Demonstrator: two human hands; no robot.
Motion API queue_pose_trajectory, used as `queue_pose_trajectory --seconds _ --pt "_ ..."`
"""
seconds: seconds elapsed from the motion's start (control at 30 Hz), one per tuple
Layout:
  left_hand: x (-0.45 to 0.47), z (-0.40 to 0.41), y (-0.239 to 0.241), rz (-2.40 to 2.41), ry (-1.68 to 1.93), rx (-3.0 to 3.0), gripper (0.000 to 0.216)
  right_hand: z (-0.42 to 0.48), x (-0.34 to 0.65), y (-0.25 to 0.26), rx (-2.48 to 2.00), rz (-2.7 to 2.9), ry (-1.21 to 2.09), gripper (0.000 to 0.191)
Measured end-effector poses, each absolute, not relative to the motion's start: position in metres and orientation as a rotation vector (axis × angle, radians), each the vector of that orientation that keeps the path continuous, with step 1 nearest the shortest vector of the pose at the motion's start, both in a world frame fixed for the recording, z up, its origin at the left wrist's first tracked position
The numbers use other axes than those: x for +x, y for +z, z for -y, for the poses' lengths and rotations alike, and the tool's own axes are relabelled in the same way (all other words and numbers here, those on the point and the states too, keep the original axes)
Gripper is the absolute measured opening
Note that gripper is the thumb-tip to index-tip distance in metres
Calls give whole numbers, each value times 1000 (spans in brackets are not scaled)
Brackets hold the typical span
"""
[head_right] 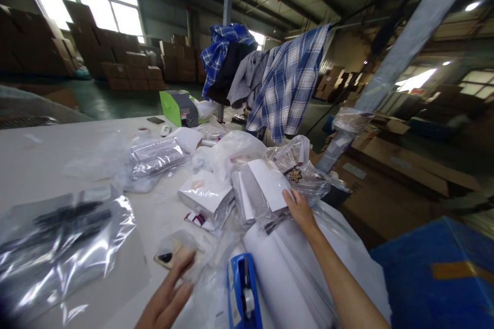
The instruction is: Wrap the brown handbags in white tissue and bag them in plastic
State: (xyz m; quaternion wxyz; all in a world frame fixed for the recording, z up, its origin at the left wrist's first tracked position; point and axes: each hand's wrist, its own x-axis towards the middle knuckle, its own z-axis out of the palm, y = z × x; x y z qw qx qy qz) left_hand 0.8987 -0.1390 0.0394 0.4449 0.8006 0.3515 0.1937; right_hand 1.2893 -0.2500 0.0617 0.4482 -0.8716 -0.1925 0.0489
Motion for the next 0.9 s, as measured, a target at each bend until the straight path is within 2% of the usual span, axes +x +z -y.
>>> queue_pose_trajectory --seconds 0.07,0.13,0.23,0.33,0.47,0.57,0.63,0.77,0.9 --pt "974 127 47 -639 356 1546 64 249 1288 61 -2167 504 174 62" --pt "1041 121 53 -667 392 1173 85 250 1284 61 -2165 549 220 63" --pt "1103 115 51 -716 417 1049 100 249 1267 60 -2158 615 243 68" --pt "1113 106 34 -753 438 1001 98 247 1243 59 -2116 646 169 71" --pt "1081 87 4 -716 398 849 76 243 1221 65 -1958 589 195 66" --pt "1059 76 -15 -630 356 665 69 231 1218 68 -1938 489 61 75" --pt "1051 72 -27 -622 361 587 69 218 1216 69 -1847 417 219 79" --pt "1036 73 -39 -618 391 509 71 200 1196 71 -1473 444 811 59" --pt "1005 75 -35 -483 474 533 80 206 1173 72 -1372 498 882 49"
